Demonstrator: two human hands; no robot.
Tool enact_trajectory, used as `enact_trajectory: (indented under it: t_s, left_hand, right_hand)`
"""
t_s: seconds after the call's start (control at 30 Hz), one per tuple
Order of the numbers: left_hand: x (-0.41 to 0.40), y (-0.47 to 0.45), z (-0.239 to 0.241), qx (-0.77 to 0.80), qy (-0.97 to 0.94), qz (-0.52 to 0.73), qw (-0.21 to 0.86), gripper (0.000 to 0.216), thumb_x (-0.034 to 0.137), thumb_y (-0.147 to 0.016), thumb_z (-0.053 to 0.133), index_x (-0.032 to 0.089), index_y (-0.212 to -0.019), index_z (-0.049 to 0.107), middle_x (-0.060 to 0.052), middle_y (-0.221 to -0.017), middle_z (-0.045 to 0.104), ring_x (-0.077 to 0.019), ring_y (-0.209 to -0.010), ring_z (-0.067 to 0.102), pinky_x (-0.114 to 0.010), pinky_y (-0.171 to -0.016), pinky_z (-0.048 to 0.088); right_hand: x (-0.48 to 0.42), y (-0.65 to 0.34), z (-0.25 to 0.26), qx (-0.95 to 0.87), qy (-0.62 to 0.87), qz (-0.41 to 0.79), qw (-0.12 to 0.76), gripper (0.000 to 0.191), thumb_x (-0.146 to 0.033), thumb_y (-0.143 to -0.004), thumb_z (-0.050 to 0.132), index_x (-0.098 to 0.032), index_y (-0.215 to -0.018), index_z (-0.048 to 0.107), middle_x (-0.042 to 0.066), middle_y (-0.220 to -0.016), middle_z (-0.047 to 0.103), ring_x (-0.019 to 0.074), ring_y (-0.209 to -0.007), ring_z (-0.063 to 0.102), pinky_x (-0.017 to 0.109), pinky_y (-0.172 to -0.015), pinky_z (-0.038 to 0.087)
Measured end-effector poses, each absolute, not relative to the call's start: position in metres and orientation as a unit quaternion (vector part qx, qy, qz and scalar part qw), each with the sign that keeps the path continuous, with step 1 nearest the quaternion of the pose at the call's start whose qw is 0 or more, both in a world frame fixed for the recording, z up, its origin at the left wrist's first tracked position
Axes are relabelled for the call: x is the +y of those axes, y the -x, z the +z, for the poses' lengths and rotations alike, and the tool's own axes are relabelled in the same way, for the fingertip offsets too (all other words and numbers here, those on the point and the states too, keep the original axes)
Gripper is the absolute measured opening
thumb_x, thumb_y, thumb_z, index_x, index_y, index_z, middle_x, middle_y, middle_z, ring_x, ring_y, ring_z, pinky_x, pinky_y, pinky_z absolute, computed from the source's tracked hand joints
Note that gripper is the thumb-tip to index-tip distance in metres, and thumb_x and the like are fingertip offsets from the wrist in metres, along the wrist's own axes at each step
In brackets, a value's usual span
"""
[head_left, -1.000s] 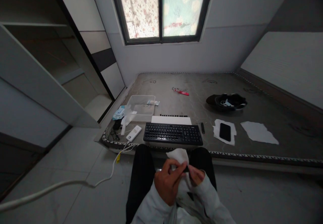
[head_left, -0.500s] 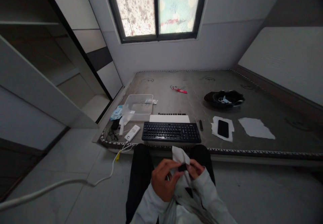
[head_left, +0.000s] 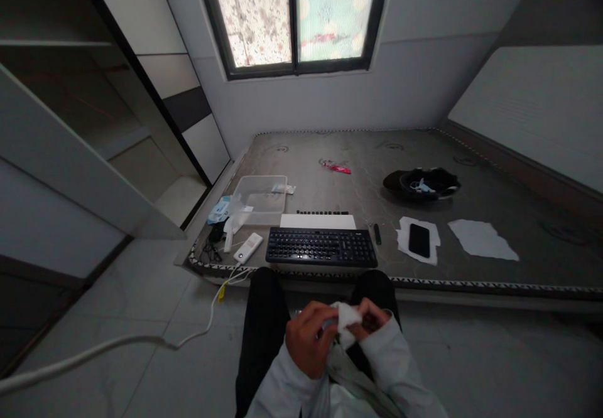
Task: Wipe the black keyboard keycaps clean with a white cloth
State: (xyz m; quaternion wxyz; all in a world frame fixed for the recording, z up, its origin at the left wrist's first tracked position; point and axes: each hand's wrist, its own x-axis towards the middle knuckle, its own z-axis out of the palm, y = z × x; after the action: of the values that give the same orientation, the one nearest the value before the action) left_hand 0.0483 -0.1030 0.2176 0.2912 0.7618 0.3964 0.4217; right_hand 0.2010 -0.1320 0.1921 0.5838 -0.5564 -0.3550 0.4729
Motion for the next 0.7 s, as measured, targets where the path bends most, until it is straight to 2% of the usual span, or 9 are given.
enact_trajectory:
  t_s: [0.07, 0.1, 0.2, 0.37, 0.53, 0.7]
  left_hand:
    - [-0.103, -0.048, 0.218, 0.385, -0.778, 0.415, 0.273, 0.017, 0.021, -0.082, 0.056, 0.017, -0.089, 0.071, -0.006, -0.078, 0.071, -0.0122, -0.064, 0.065, -0.018, -0.052, 0.049]
    - [-0.103, -0.048, 0.217, 0.379, -0.785, 0.413, 0.262, 0.018, 0.020, -0.083, 0.054, 0.017, -0.089, 0.071, -0.007, -0.077, 0.071, -0.0127, -0.065, 0.066, -0.018, -0.052, 0.050]
    - [-0.101, -0.045, 0.215, 0.354, -0.812, 0.408, 0.221, 0.021, 0.021, -0.085, 0.051, 0.017, -0.090, 0.070, -0.007, -0.076, 0.071, -0.0129, -0.063, 0.067, -0.018, -0.052, 0.052]
    - [-0.096, -0.039, 0.216, 0.311, -0.847, 0.395, 0.173, 0.017, 0.020, -0.084, 0.053, 0.018, -0.089, 0.069, -0.005, -0.074, 0.072, -0.0121, -0.061, 0.067, -0.019, -0.055, 0.055]
    - [-0.089, -0.033, 0.222, 0.308, -0.857, 0.359, 0.205, 0.019, 0.028, -0.085, 0.054, 0.020, -0.093, 0.068, -0.005, -0.078, 0.071, -0.0124, -0.065, 0.068, -0.019, -0.057, 0.056]
    - [-0.084, -0.032, 0.217, 0.322, -0.840, 0.364, 0.241, 0.021, 0.032, -0.084, 0.056, 0.021, -0.095, 0.069, -0.007, -0.081, 0.071, -0.0124, -0.071, 0.069, -0.019, -0.060, 0.056]
  right_hand:
    - [-0.129, -0.200, 0.188, -0.348, 0.569, 0.483, 0.567, 0.038, -0.030, -0.041, 0.084, -0.023, -0.056, 0.050, -0.005, -0.053, 0.065, 0.0113, -0.050, 0.058, 0.022, -0.050, 0.045]
    - [-0.128, -0.201, 0.187, -0.345, 0.569, 0.498, 0.556, 0.040, -0.027, -0.039, 0.085, -0.022, -0.060, 0.052, -0.006, -0.052, 0.064, 0.0106, -0.050, 0.058, 0.021, -0.050, 0.044]
    - [-0.127, -0.205, 0.186, -0.349, 0.559, 0.542, 0.521, 0.039, -0.027, -0.042, 0.083, -0.022, -0.070, 0.056, -0.006, -0.052, 0.065, 0.0106, -0.050, 0.060, 0.020, -0.049, 0.044]
    - [-0.131, -0.205, 0.191, -0.362, 0.545, 0.569, 0.499, 0.031, -0.028, -0.051, 0.079, -0.021, -0.074, 0.060, -0.003, -0.058, 0.069, 0.0121, -0.056, 0.064, 0.021, -0.052, 0.046]
    - [-0.131, -0.202, 0.194, -0.313, 0.520, 0.597, 0.524, 0.028, -0.029, -0.051, 0.081, -0.023, -0.075, 0.067, 0.000, -0.069, 0.075, 0.0121, -0.063, 0.068, 0.020, -0.057, 0.051]
    - [-0.132, -0.204, 0.186, -0.283, 0.488, 0.628, 0.536, 0.042, -0.030, -0.048, 0.083, -0.026, -0.088, 0.072, 0.005, -0.087, 0.078, 0.0196, -0.078, 0.071, 0.027, -0.068, 0.056]
